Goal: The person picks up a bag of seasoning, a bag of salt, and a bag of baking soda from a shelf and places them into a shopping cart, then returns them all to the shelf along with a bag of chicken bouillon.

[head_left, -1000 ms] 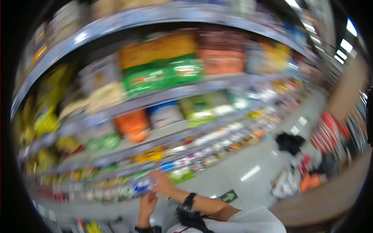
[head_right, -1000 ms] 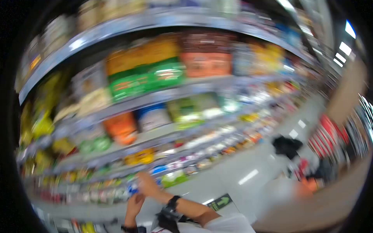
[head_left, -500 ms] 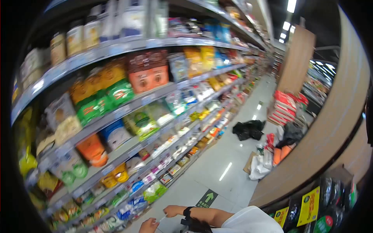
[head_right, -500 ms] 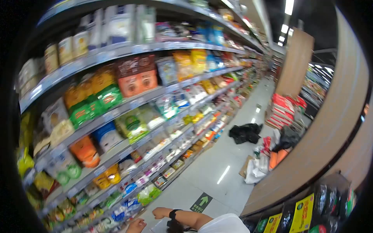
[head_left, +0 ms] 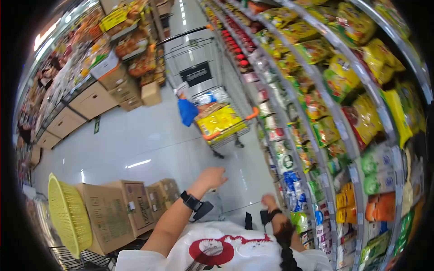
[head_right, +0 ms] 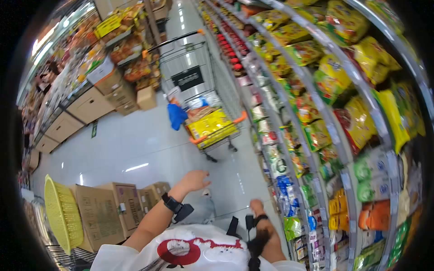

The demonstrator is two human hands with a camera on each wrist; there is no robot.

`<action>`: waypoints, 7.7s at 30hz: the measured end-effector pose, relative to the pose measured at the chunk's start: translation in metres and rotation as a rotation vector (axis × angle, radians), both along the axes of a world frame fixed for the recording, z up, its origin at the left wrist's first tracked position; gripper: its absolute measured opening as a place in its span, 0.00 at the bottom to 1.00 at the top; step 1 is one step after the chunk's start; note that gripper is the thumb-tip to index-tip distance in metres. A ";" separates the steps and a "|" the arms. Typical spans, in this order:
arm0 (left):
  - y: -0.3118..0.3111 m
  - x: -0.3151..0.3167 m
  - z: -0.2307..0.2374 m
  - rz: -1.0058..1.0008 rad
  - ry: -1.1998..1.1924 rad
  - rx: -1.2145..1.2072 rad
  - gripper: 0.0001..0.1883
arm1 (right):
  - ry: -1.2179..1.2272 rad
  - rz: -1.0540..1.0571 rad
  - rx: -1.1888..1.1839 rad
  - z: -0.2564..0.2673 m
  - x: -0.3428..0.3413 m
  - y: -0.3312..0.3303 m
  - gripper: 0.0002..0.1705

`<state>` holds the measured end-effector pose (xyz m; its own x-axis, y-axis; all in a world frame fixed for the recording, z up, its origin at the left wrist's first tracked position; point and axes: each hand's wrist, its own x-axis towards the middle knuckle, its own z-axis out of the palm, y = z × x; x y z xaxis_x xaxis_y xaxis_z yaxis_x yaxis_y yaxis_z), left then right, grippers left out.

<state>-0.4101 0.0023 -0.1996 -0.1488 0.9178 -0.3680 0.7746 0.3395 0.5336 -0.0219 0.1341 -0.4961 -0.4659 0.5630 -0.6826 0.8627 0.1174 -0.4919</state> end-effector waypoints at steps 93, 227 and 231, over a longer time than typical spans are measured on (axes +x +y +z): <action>0.228 -0.353 0.040 -0.591 -0.378 0.254 0.09 | 1.419 -1.110 -0.015 0.366 -0.542 0.163 0.19; 0.147 0.069 0.146 -0.643 -1.407 0.035 0.27 | 1.343 -1.331 0.641 0.473 -0.179 -0.070 0.35; 0.133 0.135 0.153 -0.702 -1.418 0.021 0.26 | 1.591 -1.483 0.284 0.462 -0.123 -0.106 0.37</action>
<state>-0.2753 0.1357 -0.0465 0.7298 0.6596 0.1799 -0.3434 0.1260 0.9307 -0.1452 0.0279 -0.0343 0.3447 0.9291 -0.1342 -0.6199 0.1180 -0.7758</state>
